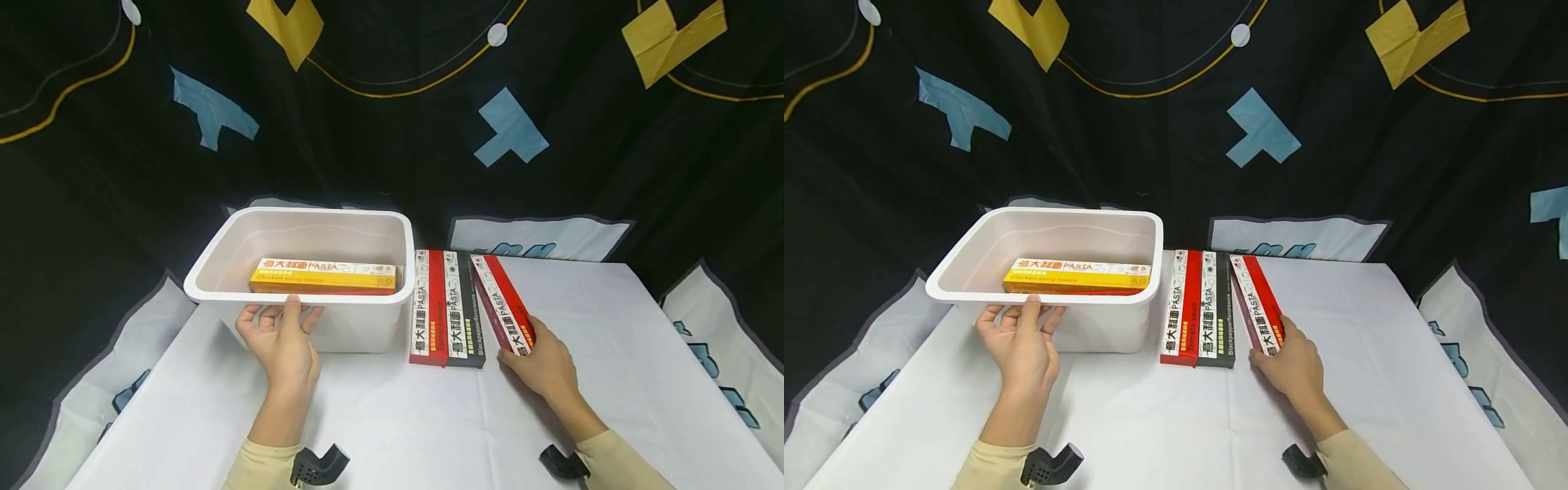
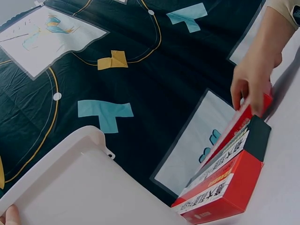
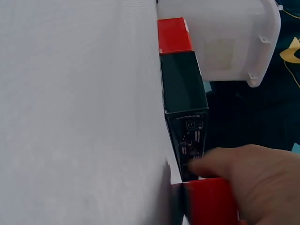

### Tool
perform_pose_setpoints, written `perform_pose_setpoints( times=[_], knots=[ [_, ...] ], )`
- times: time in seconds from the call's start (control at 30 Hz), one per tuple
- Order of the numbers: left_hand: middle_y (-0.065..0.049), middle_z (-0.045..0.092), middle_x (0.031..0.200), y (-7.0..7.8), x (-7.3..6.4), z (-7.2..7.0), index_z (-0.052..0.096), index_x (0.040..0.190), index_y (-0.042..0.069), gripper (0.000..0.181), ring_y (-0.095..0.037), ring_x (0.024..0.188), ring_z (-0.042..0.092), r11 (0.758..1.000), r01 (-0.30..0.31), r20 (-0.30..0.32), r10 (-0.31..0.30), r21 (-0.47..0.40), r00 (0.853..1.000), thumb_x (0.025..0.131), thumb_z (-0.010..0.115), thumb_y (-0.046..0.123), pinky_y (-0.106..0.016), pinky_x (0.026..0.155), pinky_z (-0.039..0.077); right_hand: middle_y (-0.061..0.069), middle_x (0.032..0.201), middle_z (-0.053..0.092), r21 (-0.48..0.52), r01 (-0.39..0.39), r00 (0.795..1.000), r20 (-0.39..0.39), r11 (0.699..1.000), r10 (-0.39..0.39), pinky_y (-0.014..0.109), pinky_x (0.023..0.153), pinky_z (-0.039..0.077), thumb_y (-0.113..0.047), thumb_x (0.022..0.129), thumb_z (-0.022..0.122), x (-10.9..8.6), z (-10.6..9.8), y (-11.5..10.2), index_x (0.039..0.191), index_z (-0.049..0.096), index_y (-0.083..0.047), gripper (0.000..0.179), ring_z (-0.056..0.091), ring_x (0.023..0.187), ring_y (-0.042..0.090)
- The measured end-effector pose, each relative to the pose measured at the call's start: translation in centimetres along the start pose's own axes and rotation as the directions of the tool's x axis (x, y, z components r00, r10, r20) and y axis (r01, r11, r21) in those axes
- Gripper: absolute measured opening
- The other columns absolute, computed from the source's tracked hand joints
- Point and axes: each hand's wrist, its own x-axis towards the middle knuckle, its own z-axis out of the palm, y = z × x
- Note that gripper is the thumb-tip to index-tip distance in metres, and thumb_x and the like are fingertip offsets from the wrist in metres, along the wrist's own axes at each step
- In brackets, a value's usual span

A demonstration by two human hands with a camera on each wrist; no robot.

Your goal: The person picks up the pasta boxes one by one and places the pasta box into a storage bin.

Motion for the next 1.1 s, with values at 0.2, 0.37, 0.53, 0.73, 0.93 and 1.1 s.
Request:
perform_pose_setpoints(
  times=[0.2,0.37,0.53,0.73,0.93,1.1],
  knots=[
    [-0.016,0.039,0.123,-0.1,-0.1,0.0,0.022,0.127,0.013,0.052,-0.029,0.100,0.060,1.000,0.001,-0.001,-0.001,-0.007,1.000,0.095,0.062,0.003,-0.045,0.088,0.058,0.020,0.119,0.064,0.101,-0.046,0.990,-0.125,0.994,0.058,0.048,0.075,0.052,-0.032,0.077,0.076,0.3,-1.5,0.3,0.136,0.053,-0.005,0.069,0.061,0.095,0.035],
    [-0.016,0.038,0.124,-0.2,-0.1,-0.1,0.022,0.128,0.014,0.053,-0.030,0.104,0.060,1.000,0.005,-0.005,-0.005,-0.004,1.000,0.095,0.062,0.004,-0.044,0.089,0.058,0.021,0.121,0.062,0.195,-0.089,0.988,-0.110,0.977,0.112,0.042,0.076,0.050,-0.032,0.079,0.076,0.4,-3.2,0.0,0.136,0.055,-0.007,0.065,0.058,0.101,0.035],
    [-0.016,0.039,0.124,-0.3,-0.2,-0.2,0.022,0.130,0.013,0.054,-0.030,0.103,0.060,1.000,0.001,-0.014,-0.001,0.005,1.000,0.095,0.062,0.004,-0.044,0.087,0.058,0.020,0.126,0.059,0.273,-0.116,0.988,-0.066,0.955,0.139,0.037,0.075,0.050,-0.035,0.084,0.073,0.3,-5.2,-0.3,0.139,0.053,-0.009,0.064,0.052,0.107,0.034],
    [-0.017,0.040,0.122,-0.2,0.0,0.0,0.024,0.129,0.013,0.052,-0.029,0.100,0.060,1.000,-0.006,-0.026,0.006,-0.007,1.000,0.095,0.061,0.002,-0.045,0.087,0.058,0.021,0.130,0.057,0.312,-0.074,0.991,-0.080,0.947,0.104,0.028,0.068,0.052,-0.036,0.086,0.071,0.0,-8.1,-1.4,0.142,0.050,-0.009,0.065,0.049,0.110,0.034],
    [-0.017,0.040,0.122,-0.1,0.0,0.1,0.024,0.128,0.013,0.051,-0.027,0.098,0.060,1.000,-0.003,-0.020,0.003,-0.002,1.000,0.095,0.061,0.003,-0.045,0.087,0.058,0.021,0.134,0.051,0.338,-0.055,0.995,-0.059,0.940,0.080,0.023,0.064,0.053,-0.037,0.088,0.069,-0.2,-10.6,-2.6,0.145,0.046,-0.012,0.067,0.043,0.114,0.036],
    [-0.016,0.039,0.123,0.0,0.0,0.2,0.023,0.127,0.013,0.050,-0.028,0.099,0.060,1.000,-0.001,-0.012,0.001,0.001,1.000,0.095,0.061,0.003,-0.044,0.087,0.058,0.018,0.135,0.050,0.358,-0.012,0.998,-0.049,0.934,0.032,0.023,0.062,0.055,-0.037,0.088,0.071,-0.3,-12.0,-3.5,0.146,0.046,-0.015,0.067,0.042,0.114,0.035]
  ],
)
